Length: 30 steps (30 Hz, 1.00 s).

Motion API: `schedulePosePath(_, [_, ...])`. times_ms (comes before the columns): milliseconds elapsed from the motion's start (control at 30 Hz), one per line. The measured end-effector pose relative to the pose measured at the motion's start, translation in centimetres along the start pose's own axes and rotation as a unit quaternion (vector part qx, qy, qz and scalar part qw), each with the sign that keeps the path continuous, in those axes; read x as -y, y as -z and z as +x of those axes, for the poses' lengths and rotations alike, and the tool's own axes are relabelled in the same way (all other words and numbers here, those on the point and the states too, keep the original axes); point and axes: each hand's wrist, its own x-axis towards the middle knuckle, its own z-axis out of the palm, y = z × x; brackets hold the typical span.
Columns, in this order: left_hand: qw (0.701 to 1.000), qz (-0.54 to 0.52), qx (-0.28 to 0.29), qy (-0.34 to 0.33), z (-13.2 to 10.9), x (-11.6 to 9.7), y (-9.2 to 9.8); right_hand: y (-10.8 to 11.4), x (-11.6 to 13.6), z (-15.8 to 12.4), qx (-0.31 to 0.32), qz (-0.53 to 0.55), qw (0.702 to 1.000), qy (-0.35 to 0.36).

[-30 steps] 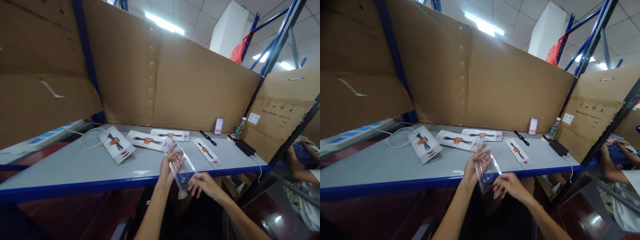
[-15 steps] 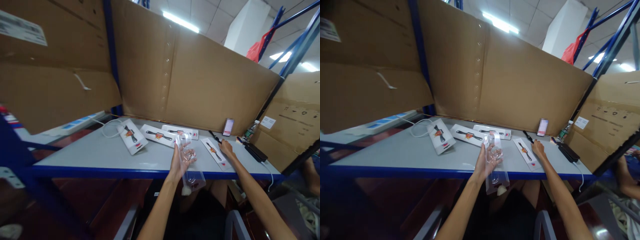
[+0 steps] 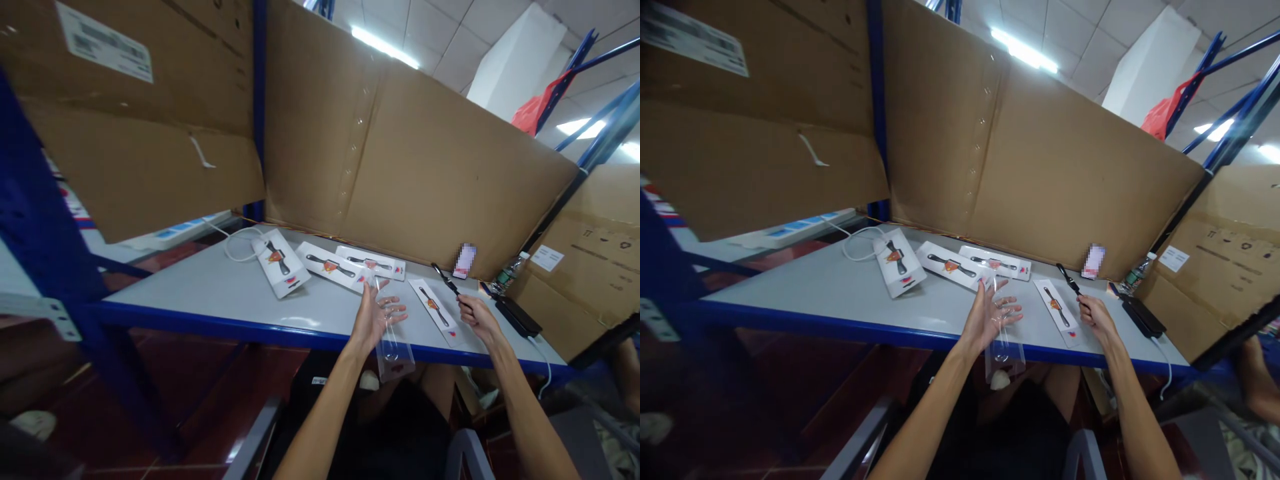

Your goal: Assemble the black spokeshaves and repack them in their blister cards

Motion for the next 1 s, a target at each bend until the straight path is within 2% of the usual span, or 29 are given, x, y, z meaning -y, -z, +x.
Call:
schedulePosePath(100, [1.000, 0.009, -0.003, -0.006, 0.1, 0.0, 0.0, -2.4, 1.8, -4.0, 0.019, 0.061, 0.998, 0.019])
schedulePosePath(233, [1.000, 0.024, -0.010, -0.015, 0.0, 0.1, 0.1, -7.2, 3.8, -7.5, 0.071, 0.115, 0.991, 0.021])
schedulePosePath(367, [1.000, 0.003, -0.021, -0.016, -0.1, 0.2, 0.2, -11.7, 3.8, -8.2, 0.109, 0.070, 0.991, 0.034])
schedulePosePath(467, [0.999, -0.031, -0.034, -0.011, 0.0, 0.0, 0.3, -13.9, 2.9, -8.0, 0.142, 0.039, 0.988, 0.037])
schedulePosePath(600, [0.997, -0.052, -0.056, -0.006, 0.2, -0.1, 0.5, -15.2, 1.9, -8.6, 0.067, -0.025, 0.995, 0.072])
schedulePosePath(700, [0.996, -0.061, -0.072, -0.010, 0.4, 0.0, 0.6, -15.5, 1.9, -9.7, 0.034, -0.097, 0.989, 0.110])
schedulePosePath(867, [0.996, -0.070, -0.055, -0.007, 0.4, 0.1, 0.8, -15.4, 2.7, -11.0, -0.075, -0.218, 0.954, 0.193])
schedulePosePath(1000, [0.996, -0.072, -0.057, -0.001, 0.3, 0.1, 0.9, -15.4, 2.3, -11.1, -0.076, -0.249, 0.923, 0.283])
